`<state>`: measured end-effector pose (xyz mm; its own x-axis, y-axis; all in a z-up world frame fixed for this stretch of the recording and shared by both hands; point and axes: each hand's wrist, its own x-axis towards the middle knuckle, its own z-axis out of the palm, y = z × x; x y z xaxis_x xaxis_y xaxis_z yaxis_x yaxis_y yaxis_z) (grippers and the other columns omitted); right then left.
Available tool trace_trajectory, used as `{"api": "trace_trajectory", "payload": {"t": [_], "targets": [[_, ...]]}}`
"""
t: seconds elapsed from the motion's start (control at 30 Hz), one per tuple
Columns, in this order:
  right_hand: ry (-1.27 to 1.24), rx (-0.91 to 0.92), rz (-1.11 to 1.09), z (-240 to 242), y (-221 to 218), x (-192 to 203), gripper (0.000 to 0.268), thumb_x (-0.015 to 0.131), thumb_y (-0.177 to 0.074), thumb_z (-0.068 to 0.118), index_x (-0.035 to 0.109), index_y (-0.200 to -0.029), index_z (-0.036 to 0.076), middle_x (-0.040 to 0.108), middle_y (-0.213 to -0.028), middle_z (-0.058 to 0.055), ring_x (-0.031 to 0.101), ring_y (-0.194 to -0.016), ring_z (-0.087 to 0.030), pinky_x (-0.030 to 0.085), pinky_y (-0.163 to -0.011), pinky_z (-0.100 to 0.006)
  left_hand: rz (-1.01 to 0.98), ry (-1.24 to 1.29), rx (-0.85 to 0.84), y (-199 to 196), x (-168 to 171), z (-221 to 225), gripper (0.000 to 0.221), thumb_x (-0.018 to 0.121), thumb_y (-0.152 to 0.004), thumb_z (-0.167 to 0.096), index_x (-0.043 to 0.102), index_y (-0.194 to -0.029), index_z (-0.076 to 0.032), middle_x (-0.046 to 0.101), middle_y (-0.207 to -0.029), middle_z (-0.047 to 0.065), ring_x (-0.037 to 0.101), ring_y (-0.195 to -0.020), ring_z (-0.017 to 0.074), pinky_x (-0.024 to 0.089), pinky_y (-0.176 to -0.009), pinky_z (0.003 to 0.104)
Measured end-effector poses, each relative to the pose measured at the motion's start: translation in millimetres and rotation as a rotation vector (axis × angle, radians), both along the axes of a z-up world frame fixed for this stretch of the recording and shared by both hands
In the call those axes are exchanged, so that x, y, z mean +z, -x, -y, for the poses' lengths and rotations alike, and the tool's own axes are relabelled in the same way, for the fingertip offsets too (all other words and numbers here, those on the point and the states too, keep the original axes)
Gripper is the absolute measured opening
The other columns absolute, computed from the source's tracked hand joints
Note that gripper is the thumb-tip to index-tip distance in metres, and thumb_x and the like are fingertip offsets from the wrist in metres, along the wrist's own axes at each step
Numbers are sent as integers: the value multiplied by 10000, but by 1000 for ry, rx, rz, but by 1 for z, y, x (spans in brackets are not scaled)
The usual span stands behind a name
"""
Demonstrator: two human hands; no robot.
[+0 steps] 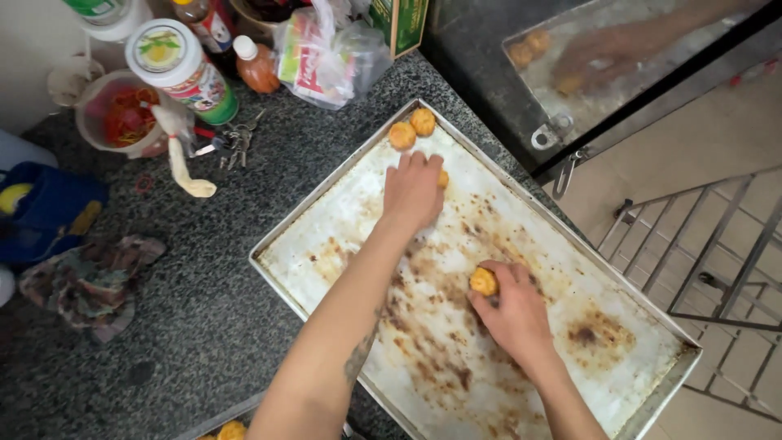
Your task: The person is packing small round pastries from a large baking tray into individual plastic clamshell containers and stapling them shut.
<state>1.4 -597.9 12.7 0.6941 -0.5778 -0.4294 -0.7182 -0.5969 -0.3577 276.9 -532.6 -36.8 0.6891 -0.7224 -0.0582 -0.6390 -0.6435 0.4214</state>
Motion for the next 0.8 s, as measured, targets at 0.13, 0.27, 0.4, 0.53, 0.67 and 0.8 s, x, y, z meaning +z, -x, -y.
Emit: {"api": "trace_trajectory", "payload": {"t": [0.13,0.27,0.4,0.53,0.67,0.8], "targets": [[-282,-217,133,-9,11,1,707,918,-893,480,695,-1536,290,716,-1450,-132,776,-1291,-408,611,-1130,-540,-206,195,104,49,28,-66,556,781,-970,-326,689,-1494,-168,698,-1318,134,647,-1311,406,535,-1091,600],[-765,-407,446,-37,22,-20,736,936,-918,149,653,-1593,73,698,-1404,-228,778,-1205,-354,656,-1009,-470,-820,729,322,114,41,-151,759,862,-900,-97,589,-1608,-76,701,-1417,219,685,-1345,400,580,-1154,492],[-1037,-300,556,-94,22,-10,733,888,-949,94,599,-1623,106,708,-1391,-170,769,-1111,-237,690,-899,-378,-1018,904,409,175,44,-237,774,900,-889,12,589,-1598,-14,736,-1399,181,735,-1234,241,626,-1077,338],[-1149,-211,527,-154,20,19,716,897,-937,64,622,-1597,54,693,-1459,-233,762,-1230,-296,663,-1046,-460,-1001,918,519,220,49,-303,677,867,-905,26,676,-1551,-35,702,-1394,145,745,-1205,224,656,-1045,351],[-1195,-44,514,-208,28,-6,722,933,-904,6,654,-1567,66,722,-1331,-130,777,-1108,-181,692,-950,-345,-910,974,578,245,62,-362,684,920,-897,-2,689,-1540,-36,678,-1370,142,761,-1129,214,671,-1019,319],[-1229,6,461,-263,31,34,715,913,-922,7,648,-1582,81,728,-1317,-145,778,-1073,-179,695,-916,-350,-750,991,590,264,78,-415,633,933,-899,-13,731,-1498,-56,635,-1318,100,780,-1116,205,688,-963,282]]}}
